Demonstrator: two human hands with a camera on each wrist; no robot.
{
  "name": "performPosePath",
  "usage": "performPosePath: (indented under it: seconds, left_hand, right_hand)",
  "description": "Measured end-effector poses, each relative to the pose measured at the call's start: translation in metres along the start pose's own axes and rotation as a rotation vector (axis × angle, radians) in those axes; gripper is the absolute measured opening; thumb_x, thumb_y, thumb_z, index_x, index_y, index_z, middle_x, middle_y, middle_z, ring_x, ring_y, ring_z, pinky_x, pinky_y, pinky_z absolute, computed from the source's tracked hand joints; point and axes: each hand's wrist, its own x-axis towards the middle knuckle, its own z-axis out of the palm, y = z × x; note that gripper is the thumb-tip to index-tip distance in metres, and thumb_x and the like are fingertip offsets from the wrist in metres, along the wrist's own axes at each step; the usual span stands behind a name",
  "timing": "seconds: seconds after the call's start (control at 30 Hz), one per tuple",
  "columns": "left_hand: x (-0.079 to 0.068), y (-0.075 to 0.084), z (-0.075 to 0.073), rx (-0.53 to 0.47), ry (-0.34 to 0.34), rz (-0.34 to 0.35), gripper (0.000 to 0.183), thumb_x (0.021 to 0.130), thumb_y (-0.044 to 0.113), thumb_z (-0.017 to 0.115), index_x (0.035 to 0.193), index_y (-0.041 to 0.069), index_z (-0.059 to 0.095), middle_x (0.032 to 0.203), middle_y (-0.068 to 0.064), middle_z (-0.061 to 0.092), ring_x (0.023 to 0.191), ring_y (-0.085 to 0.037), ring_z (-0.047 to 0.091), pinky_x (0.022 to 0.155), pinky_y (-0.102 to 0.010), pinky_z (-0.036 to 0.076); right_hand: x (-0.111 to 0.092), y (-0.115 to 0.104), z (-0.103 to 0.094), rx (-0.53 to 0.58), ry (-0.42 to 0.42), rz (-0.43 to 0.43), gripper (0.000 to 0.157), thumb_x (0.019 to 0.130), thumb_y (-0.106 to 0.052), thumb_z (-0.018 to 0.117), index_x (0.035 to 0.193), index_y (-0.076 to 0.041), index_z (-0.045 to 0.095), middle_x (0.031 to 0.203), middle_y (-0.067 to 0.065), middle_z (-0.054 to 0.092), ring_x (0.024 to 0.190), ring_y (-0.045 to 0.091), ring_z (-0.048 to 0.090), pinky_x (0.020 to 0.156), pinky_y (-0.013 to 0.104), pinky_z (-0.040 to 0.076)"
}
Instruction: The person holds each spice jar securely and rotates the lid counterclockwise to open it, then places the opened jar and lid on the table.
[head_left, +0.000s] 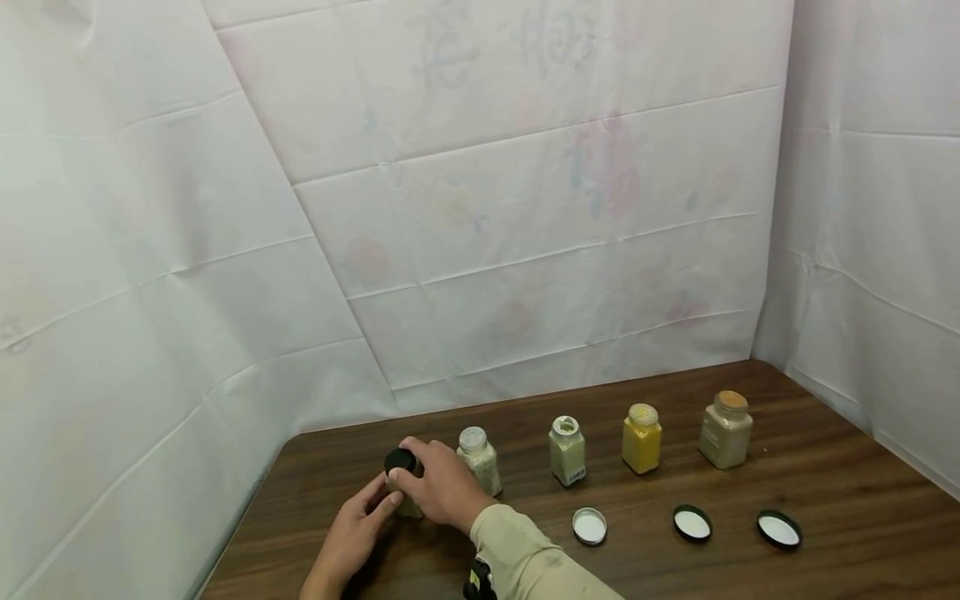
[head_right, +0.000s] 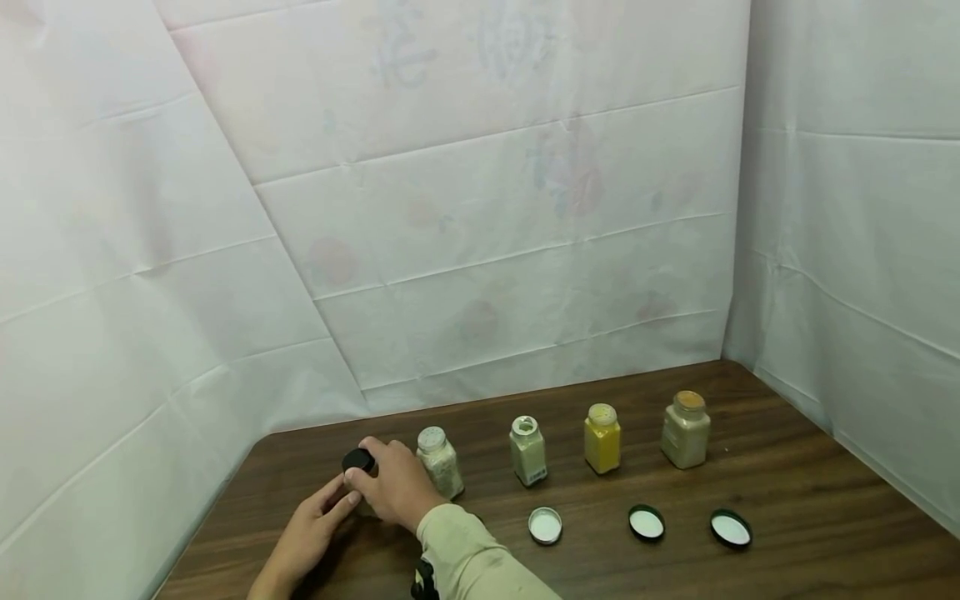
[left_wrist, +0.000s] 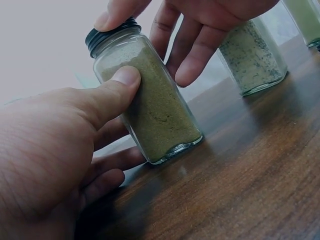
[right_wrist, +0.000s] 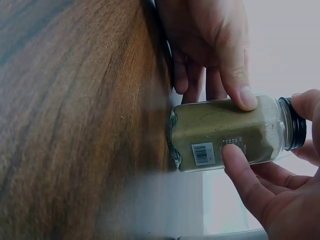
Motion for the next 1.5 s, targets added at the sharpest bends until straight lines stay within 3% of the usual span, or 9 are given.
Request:
performPosePath:
  seconds: [0.23, 0.43, 0.67, 0.9, 1.17, 1.5]
  left_hand:
    - [-0.001, -0.003, -0.001, -0.041, 0.004, -0.002, 0.063, 0.087, 0.051, 0.056, 0.139, 0.018, 0.043, 0.133, -0.004, 0.049, 0.118, -0.023, 0.048, 0.091, -0.04, 0.044]
    - [0.001, -0.003, -0.002, -0.053, -0.013, -0.015, 0.063, 0.087, 0.052, 0.055, 0.14, 0.02, 0.042, 0.133, -0.007, 0.048, 0.117, -0.026, 0.049, 0.088, -0.041, 0.045]
    - [0.002, -0.006, -0.003, -0.066, -0.022, -0.031, 0.061, 0.086, 0.052, 0.055, 0.139, 0.023, 0.043, 0.132, -0.003, 0.05, 0.119, -0.025, 0.047, 0.091, -0.042, 0.044]
    - [0.003, -0.008, -0.004, -0.054, -0.02, -0.033, 0.062, 0.085, 0.055, 0.055, 0.137, 0.023, 0.045, 0.133, -0.001, 0.049, 0.122, -0.025, 0.044, 0.094, -0.045, 0.04]
    - [0.003, -0.007, -0.007, -0.047, -0.065, -0.033, 0.066, 0.086, 0.054, 0.054, 0.14, 0.017, 0.042, 0.141, -0.003, 0.04, 0.131, -0.028, 0.033, 0.101, -0.051, 0.03]
    - [0.003, -0.005, -0.009, -0.05, -0.12, -0.044, 0.061, 0.087, 0.055, 0.051, 0.139, 0.025, 0.042, 0.143, 0.001, 0.037, 0.133, -0.026, 0.03, 0.103, -0.054, 0.024]
  right_hand:
    - [0.001, 0.005, 0.004, 0.015, 0.004, -0.018, 0.04, 0.094, -0.047, 0.046, 0.13, -0.03, 0.048, 0.1, -0.004, 0.054, 0.075, 0.005, 0.05, 0.06, 0.022, 0.044]
    - [-0.001, 0.008, 0.005, 0.085, 0.047, 0.018, 0.048, 0.09, -0.05, 0.051, 0.133, -0.028, 0.048, 0.113, -0.007, 0.058, 0.091, 0.005, 0.056, 0.068, 0.023, 0.047]
    - [-0.003, 0.005, 0.005, 0.169, 0.067, 0.068, 0.05, 0.085, -0.049, 0.06, 0.126, -0.021, 0.051, 0.097, -0.009, 0.061, 0.083, 0.002, 0.056, 0.067, 0.025, 0.047]
    - [0.001, 0.008, 0.01, 0.084, 0.091, 0.046, 0.055, 0.084, -0.055, 0.057, 0.125, -0.02, 0.054, 0.097, -0.011, 0.059, 0.081, 0.003, 0.055, 0.065, 0.023, 0.046]
    - [0.004, 0.01, 0.012, -0.019, 0.137, 0.004, 0.046, 0.085, -0.054, 0.057, 0.121, -0.025, 0.055, 0.095, -0.011, 0.057, 0.074, 0.0, 0.052, 0.062, 0.02, 0.045]
    - [0.002, 0.007, 0.014, -0.126, 0.14, 0.012, 0.048, 0.089, -0.054, 0.051, 0.131, -0.029, 0.052, 0.095, -0.006, 0.056, 0.067, 0.003, 0.05, 0.056, 0.021, 0.042]
